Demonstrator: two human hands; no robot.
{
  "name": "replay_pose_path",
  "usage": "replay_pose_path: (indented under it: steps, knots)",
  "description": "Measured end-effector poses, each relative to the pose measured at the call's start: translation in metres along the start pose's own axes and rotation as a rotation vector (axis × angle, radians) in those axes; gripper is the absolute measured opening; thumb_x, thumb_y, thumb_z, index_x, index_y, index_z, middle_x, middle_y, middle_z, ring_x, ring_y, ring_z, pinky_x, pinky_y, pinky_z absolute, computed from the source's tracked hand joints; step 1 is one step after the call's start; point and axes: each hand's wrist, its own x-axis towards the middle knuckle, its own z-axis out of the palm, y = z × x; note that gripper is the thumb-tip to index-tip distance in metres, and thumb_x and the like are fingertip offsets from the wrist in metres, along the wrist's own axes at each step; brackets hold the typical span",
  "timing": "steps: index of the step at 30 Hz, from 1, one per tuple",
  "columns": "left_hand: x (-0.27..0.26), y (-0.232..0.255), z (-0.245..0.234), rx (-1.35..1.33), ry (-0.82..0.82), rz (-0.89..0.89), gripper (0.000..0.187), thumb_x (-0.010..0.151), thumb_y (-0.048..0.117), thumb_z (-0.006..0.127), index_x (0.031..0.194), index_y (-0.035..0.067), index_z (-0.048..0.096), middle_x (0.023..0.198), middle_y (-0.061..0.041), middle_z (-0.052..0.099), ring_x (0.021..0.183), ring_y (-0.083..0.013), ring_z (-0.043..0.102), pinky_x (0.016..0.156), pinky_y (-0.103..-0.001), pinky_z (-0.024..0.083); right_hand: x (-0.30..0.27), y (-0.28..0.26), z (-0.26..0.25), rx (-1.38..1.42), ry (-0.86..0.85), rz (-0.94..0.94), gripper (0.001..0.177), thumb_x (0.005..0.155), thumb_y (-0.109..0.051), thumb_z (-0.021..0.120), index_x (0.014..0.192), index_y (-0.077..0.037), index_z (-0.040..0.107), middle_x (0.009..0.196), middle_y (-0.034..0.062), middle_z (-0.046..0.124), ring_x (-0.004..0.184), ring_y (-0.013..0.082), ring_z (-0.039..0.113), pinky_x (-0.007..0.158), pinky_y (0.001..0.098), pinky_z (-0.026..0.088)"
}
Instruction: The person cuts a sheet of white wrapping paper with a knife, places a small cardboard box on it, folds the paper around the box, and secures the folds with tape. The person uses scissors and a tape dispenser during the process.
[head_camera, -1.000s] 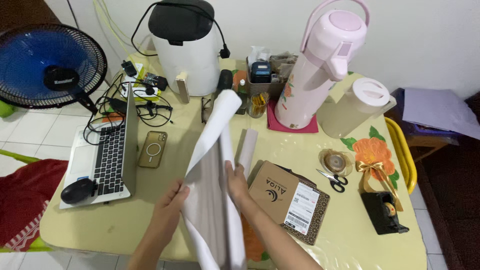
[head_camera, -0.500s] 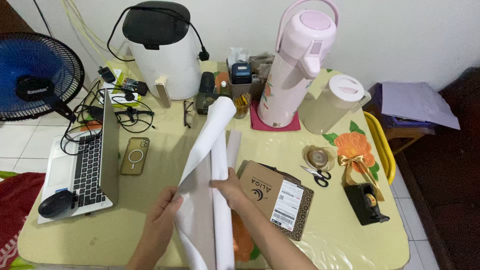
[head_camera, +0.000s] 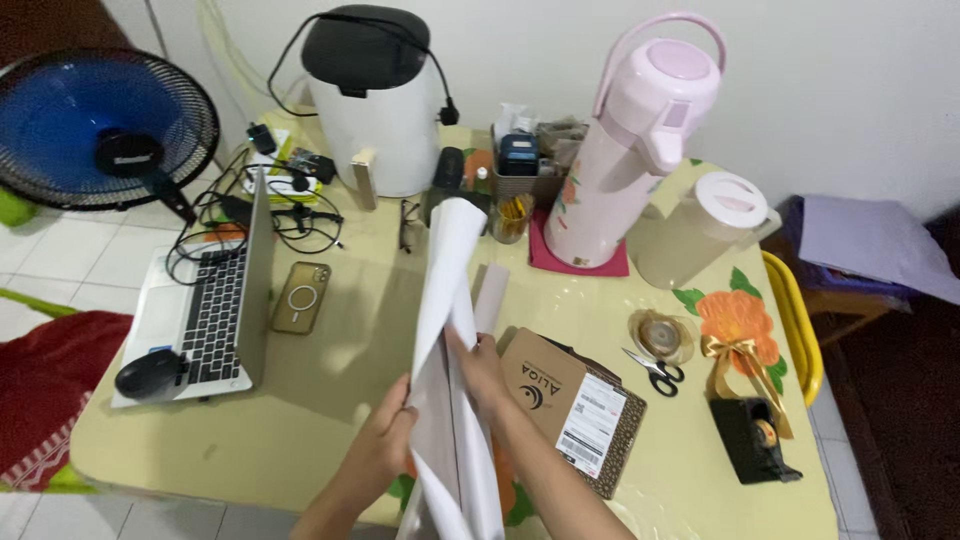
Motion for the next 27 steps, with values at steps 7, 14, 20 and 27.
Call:
replay_pose_path:
  steps: [7, 14, 20, 27]
  knots:
    - [0.007, -0.017, -0.005, 0.186, 0.012, 0.292, 0.047, 0.098, 0.011, 0.043, 0.141, -0.007, 0.048, 0.125, -0.023, 0.067, 0.103, -0.0264, 0.067, 0.095, -0.031, 0.050, -0.008, -0.006, -0.012, 0.168, -0.225, -0.002, 0.068, 0.075, -0.020, 0.084, 0.128, -0.004, 0.045, 0.113, 0.0173, 0.065, 0.101, 0.0245, 0.068, 0.089, 0.0378, 0.057]
    - [0.007, -0.014, -0.006, 0.036, 0.015, 0.073, 0.052, 0.098, 0.013, 0.041, 0.148, -0.001, 0.047, 0.119, -0.022, 0.070, 0.103, -0.0252, 0.064, 0.094, -0.032, 0.048, -0.005, -0.006, 0.009, -0.008, -0.042, -0.105, 0.064, 0.085, -0.026, 0.076, 0.133, 0.000, 0.043, 0.116, 0.0149, 0.068, 0.103, 0.0239, 0.068, 0.090, 0.0382, 0.057]
    - [0.013, -0.016, -0.007, -0.061, 0.025, 0.144, 0.052, 0.099, 0.014, 0.040, 0.149, -0.001, 0.045, 0.138, -0.015, 0.065, 0.128, -0.0213, 0.059, 0.107, -0.030, 0.041, -0.009, -0.009, 0.008, 0.401, -0.293, 0.072, 0.051, 0.100, -0.048, 0.053, 0.132, -0.008, 0.059, 0.120, 0.0068, 0.065, 0.109, 0.0188, 0.060, 0.098, 0.0358, 0.051]
    - [0.027, -0.021, -0.006, 0.232, 0.201, 0.506, 0.056, 0.103, 0.013, 0.052, 0.154, -0.004, 0.037, 0.148, -0.025, 0.054, 0.138, -0.0303, 0.052, 0.113, -0.038, 0.039, -0.047, -0.020, 0.027, 0.325, -0.435, -0.030, 0.040, 0.106, -0.036, 0.044, 0.130, -0.006, 0.054, 0.118, 0.0047, 0.061, 0.112, 0.0143, 0.057, 0.087, 0.0369, 0.052]
